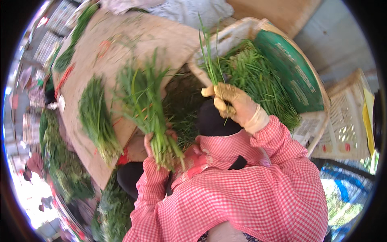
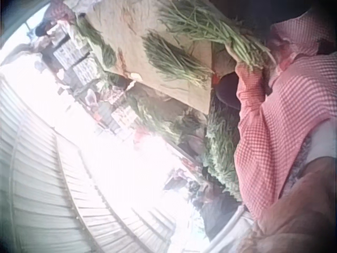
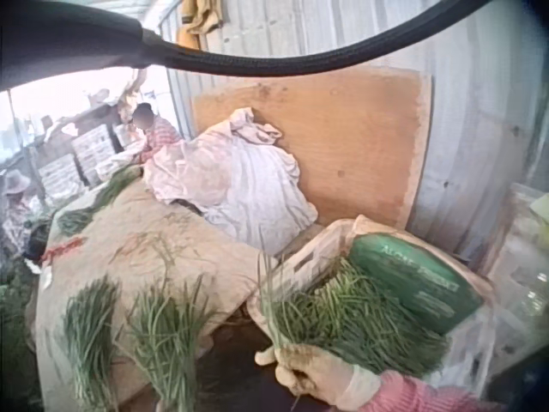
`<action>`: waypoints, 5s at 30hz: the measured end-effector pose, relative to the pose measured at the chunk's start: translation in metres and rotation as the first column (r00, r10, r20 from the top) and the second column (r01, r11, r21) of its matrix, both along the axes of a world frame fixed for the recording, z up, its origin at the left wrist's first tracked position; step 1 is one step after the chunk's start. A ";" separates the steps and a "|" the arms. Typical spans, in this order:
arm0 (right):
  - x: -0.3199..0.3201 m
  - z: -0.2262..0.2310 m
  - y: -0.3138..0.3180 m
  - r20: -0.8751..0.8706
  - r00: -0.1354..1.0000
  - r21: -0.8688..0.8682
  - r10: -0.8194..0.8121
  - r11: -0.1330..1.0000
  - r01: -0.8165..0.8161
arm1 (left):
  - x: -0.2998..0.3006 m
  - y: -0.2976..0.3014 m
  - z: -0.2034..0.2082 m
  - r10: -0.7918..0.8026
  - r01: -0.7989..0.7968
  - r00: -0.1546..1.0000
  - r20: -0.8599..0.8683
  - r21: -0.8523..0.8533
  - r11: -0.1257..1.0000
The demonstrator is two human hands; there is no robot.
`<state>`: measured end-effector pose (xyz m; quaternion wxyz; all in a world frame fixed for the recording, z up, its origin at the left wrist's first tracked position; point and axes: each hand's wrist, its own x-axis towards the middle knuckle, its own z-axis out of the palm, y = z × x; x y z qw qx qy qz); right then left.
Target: The person gathers green vegetables into bundles by hand, secures them with ties, and places the completed bundles into a plastic crate.
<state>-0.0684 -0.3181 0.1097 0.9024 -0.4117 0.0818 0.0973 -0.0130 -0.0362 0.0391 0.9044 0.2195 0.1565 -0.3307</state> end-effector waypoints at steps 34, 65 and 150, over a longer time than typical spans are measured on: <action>0.072 -0.030 0.115 0.052 0.933 0.325 0.357 0.877 -0.354 | 0.006 0.027 0.041 -0.554 0.038 0.621 0.555 0.684 0.728; 0.226 0.109 0.135 0.692 0.633 -0.563 0.348 0.809 0.170 | 0.189 0.014 0.158 -0.528 -0.675 0.126 0.840 0.462 0.575; 0.054 0.021 0.087 0.456 0.705 -0.728 0.543 0.683 -0.055 | 0.060 0.173 0.090 0.507 -0.102 0.800 0.322 -0.759 0.643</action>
